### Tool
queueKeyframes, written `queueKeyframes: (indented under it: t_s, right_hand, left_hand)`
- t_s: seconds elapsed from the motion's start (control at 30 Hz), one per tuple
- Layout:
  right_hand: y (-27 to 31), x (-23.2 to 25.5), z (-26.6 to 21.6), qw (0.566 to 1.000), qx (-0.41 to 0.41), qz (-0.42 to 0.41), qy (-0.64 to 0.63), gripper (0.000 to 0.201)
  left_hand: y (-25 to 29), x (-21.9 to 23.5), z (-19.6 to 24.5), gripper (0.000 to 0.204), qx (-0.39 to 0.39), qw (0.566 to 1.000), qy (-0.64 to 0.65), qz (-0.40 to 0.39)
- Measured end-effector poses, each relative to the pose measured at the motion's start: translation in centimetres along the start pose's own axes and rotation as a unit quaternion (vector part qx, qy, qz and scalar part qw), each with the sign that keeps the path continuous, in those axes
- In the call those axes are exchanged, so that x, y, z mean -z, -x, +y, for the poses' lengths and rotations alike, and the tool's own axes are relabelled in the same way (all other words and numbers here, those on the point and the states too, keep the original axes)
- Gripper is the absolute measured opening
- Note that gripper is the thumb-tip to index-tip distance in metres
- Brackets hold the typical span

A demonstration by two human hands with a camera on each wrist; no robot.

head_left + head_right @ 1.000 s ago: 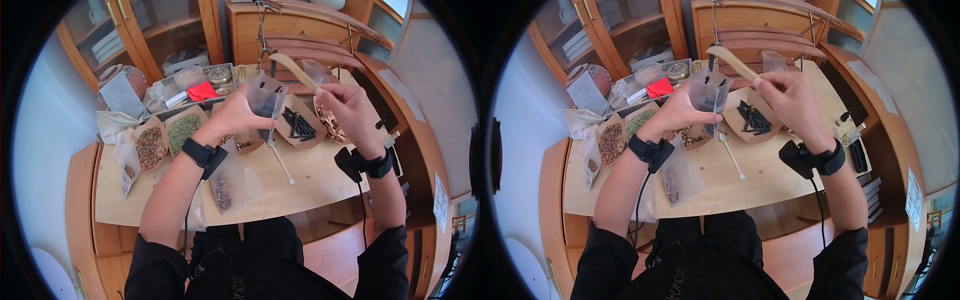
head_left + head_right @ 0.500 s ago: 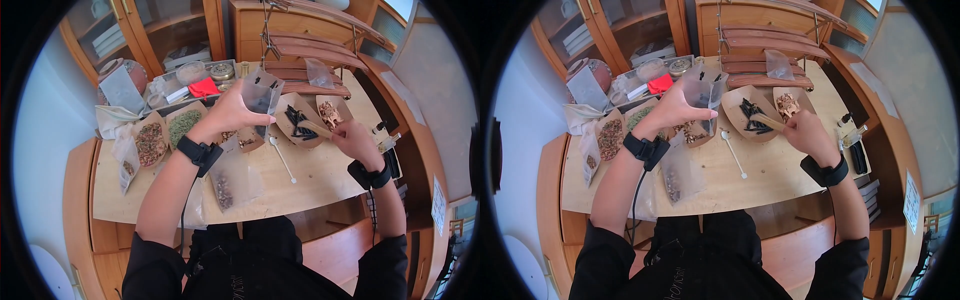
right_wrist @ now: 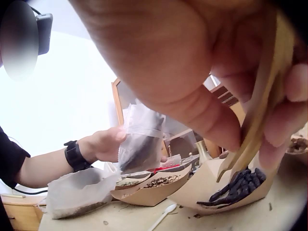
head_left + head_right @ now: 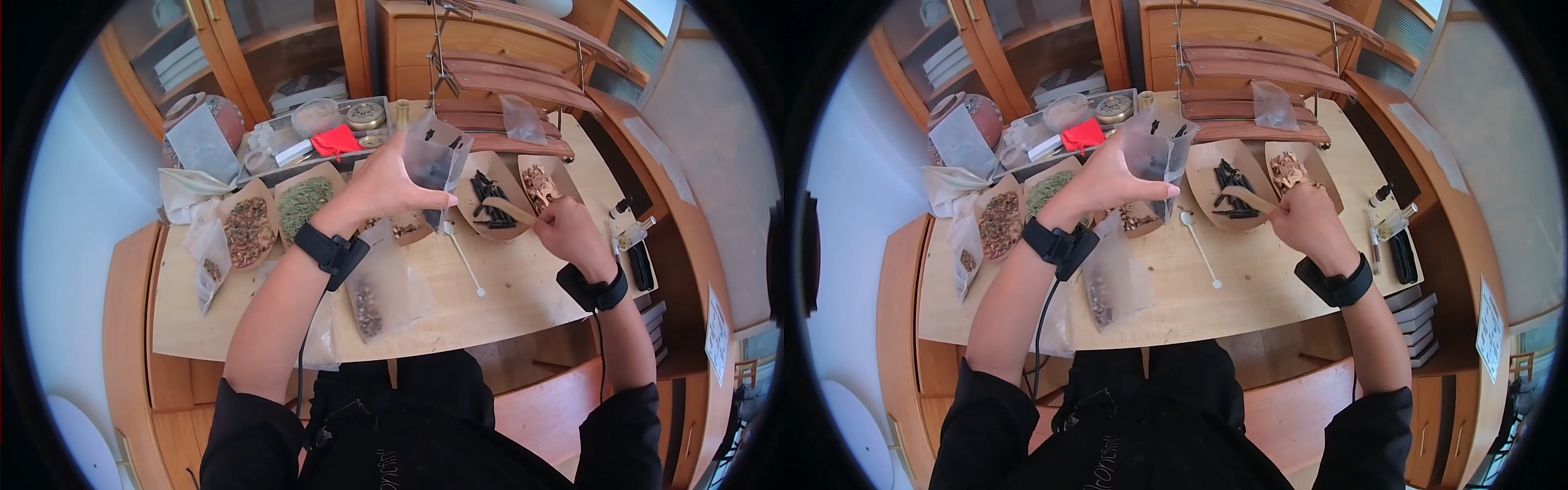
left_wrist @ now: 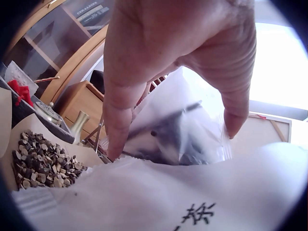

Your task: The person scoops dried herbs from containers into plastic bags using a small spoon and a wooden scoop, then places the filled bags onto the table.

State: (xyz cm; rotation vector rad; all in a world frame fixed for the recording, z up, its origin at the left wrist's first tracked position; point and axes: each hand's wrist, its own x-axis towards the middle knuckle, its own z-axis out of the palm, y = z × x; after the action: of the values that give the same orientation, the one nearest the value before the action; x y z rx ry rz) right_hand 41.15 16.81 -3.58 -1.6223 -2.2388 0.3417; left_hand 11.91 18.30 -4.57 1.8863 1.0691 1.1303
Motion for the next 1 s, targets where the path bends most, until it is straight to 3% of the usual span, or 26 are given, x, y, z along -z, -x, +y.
queueKeyframes:
  t_s: [0.07,0.4,0.6,0.9,0.97,1.0]
  right_hand:
    - [-0.6,0.4,0.1,0.998,-0.018,0.016,0.050,0.017]
    - [-2.4,-1.1,0.0,0.998,-0.037,-0.015,0.054,0.019]
    - [-2.0,-1.4,-0.7,0.998,0.006,-0.003,0.060,0.017]
    - [-1.2,0.2,0.8,0.995,0.004,0.051,-0.083,0.022]
    - [-1.2,1.5,0.0,0.969,-0.020,0.083,-0.232,0.023]
    - [-1.2,2.1,-0.9,0.969,-0.021,0.084,-0.232,0.023]
  left_hand:
    - [0.0,0.0,-0.1,0.083,-0.010,1.000,0.004,0.004]
    - [0.0,0.0,0.8,0.083,0.010,0.999,-0.030,-0.003]
    - [-0.1,-0.1,0.8,0.083,0.004,1.000,-0.029,-0.003]
    - [-0.2,-0.2,0.1,0.084,0.023,0.999,-0.034,-0.008]
    - [-0.3,-0.3,0.2,0.084,0.023,0.999,-0.025,-0.013]
    - [-0.3,-0.4,0.3,0.084,0.031,0.999,-0.034,-0.010]
